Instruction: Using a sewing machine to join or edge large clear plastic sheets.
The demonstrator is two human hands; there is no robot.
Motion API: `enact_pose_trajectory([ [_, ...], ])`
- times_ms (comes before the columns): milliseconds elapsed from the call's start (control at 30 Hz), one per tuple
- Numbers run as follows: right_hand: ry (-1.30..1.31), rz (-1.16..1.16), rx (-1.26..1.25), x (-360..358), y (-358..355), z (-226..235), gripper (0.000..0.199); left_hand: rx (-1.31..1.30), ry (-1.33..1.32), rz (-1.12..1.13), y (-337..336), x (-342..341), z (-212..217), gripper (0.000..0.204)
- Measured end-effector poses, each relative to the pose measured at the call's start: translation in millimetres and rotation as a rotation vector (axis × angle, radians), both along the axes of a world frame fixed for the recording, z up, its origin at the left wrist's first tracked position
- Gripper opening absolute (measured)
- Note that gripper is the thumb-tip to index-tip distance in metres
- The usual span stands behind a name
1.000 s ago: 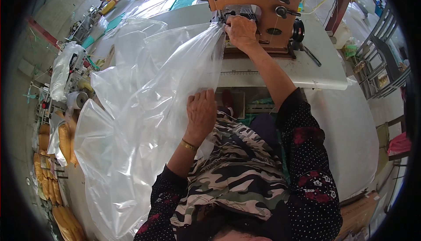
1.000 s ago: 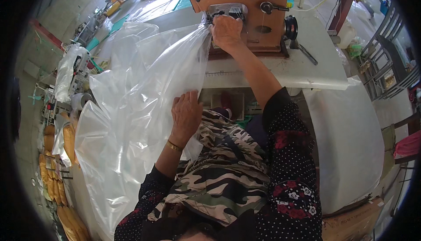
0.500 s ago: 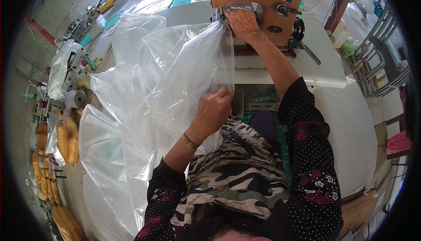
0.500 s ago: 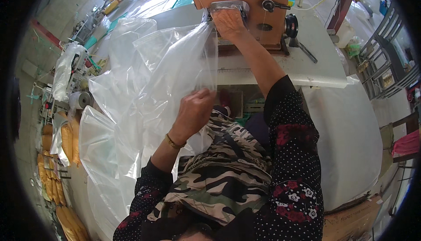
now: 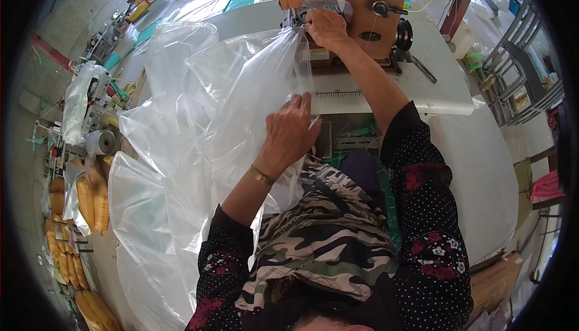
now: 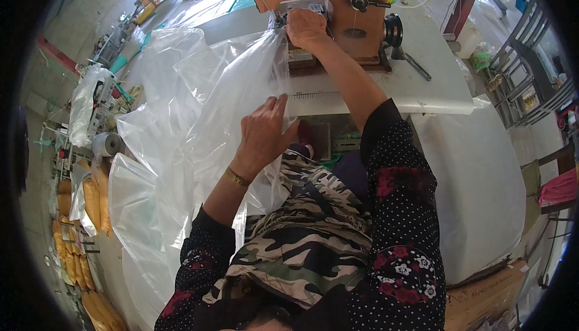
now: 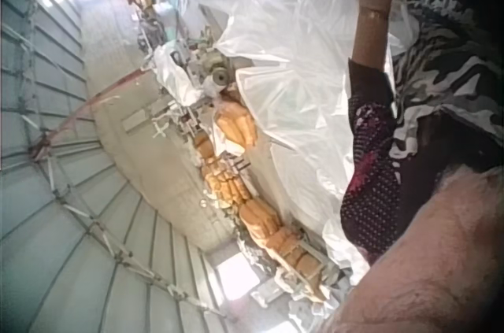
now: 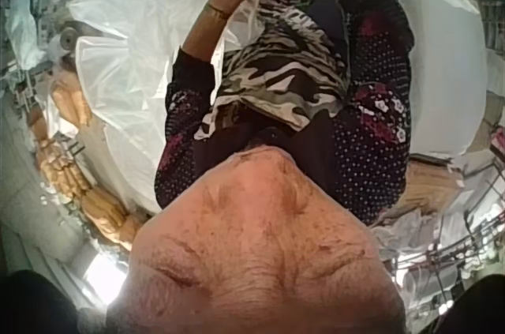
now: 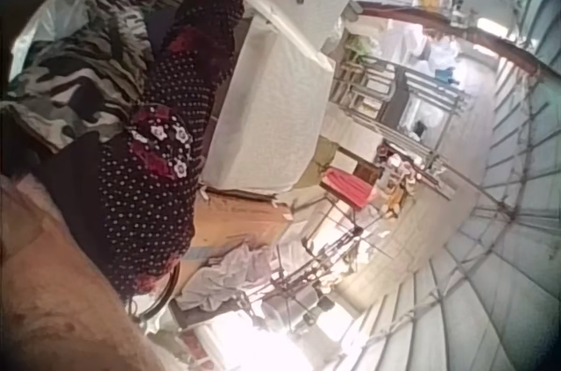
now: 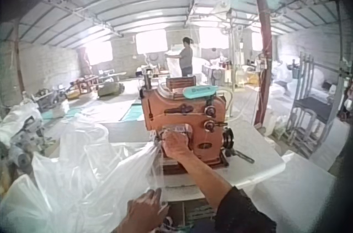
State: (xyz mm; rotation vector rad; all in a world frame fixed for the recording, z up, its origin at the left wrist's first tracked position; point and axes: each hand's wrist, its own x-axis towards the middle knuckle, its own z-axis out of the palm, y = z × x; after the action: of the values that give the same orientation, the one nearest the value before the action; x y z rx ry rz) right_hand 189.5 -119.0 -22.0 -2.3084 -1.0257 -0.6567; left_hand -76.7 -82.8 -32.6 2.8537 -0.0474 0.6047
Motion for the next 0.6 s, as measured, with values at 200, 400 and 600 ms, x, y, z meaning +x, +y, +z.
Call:
enact_pose_trajectory([
  [200, -0.091, 0.052, 0.063, 2.2, -4.0, 0.2, 0.021, 0.019, 0.041, 0.054, 2.7, 31.1, -13.0, 0.053],
  [400, 0.051, 0.043, -0.048, 4.6, -2.4, -5.1, 0.02, -0.066, 0.01, 0.08, 1.6, 33.7, -13.9, 0.06],
  [600, -0.073, 0.041, 0.011, 2.4, -1.8, -10.5, 0.018, -0.067, -0.11, 0.18, 0.6, 78.2, -13.5, 0.051],
])
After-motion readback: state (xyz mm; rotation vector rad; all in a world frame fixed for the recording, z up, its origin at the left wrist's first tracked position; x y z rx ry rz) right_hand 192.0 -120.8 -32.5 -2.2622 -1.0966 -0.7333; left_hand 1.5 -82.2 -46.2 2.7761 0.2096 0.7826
